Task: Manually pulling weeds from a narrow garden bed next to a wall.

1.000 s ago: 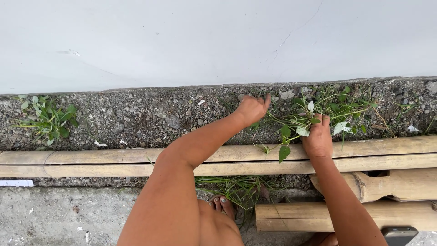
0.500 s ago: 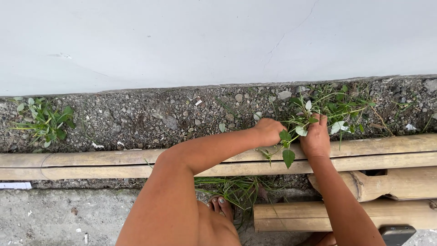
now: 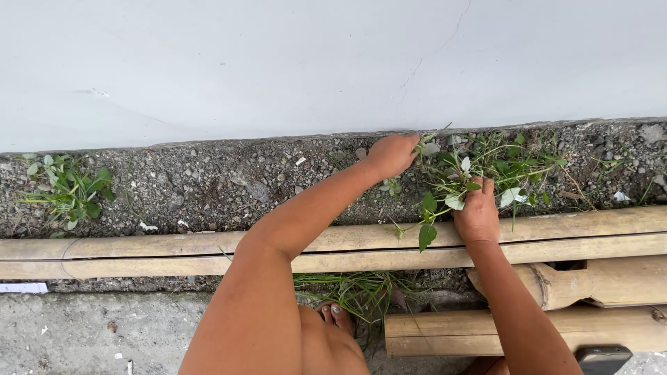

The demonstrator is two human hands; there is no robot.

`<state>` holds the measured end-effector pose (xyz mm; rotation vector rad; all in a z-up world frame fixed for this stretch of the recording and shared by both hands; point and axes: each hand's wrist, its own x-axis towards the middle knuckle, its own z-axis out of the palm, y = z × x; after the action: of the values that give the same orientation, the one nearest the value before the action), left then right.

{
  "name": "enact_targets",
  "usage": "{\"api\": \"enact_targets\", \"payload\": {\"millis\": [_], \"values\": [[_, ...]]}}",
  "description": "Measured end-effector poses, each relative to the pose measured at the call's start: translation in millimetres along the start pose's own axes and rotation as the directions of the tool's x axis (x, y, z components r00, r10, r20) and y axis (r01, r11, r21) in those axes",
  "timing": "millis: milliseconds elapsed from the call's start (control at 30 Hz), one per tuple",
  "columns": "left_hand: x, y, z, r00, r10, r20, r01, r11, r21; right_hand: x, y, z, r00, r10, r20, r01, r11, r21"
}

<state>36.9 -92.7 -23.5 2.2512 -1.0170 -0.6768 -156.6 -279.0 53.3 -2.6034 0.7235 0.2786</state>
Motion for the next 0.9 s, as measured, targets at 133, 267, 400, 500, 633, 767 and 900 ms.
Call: {"api": "enact_targets", "payload": {"millis": [133,267,400,500,633,767,900], "values": [[11,-3,-22,1.0,-0.018,-0.017,0.017,0.996,-0.09,-2,-4,-6,1.0,-0.009,0.014,0.009,1.0,0.008],[-15,-53,62,0.933,0.054,0.357,-0.154,0.953,0.26,-4,-6,-7,1.0,-0.009,0.015,0.009,1.0,0.011],[-90,-3,53,0.798,-0.111,0.592,-0.433,0.576,0.693,2,2,-1,1.0,-0.008,0.019,0.008,1.0,-0.01],[-106,-46,68,0.821,-0.069,0.566,-0.45,0.531,0.718,2,7,5,1.0,-0.018,0.009,0.018,1.0,-0.023],[-79,-60,8,0.923,-0.078,0.377,-0.147,0.833,0.533,0,4,2,1.0,-0.014,-0.005,0.014,1.0,-0.008],[-51,-62,-47,1.0,0.005,0.026,-0.014,0.924,0.382,0,4,2,1.0,-0.011,-0.003,0.01,1.0,-0.024],[-58,-72,-24,0.992,0.057,0.115,-0.105,0.876,0.47,-5,-3,-4,1.0,-0.009,0.011,0.01,1.0,-0.017]]}}
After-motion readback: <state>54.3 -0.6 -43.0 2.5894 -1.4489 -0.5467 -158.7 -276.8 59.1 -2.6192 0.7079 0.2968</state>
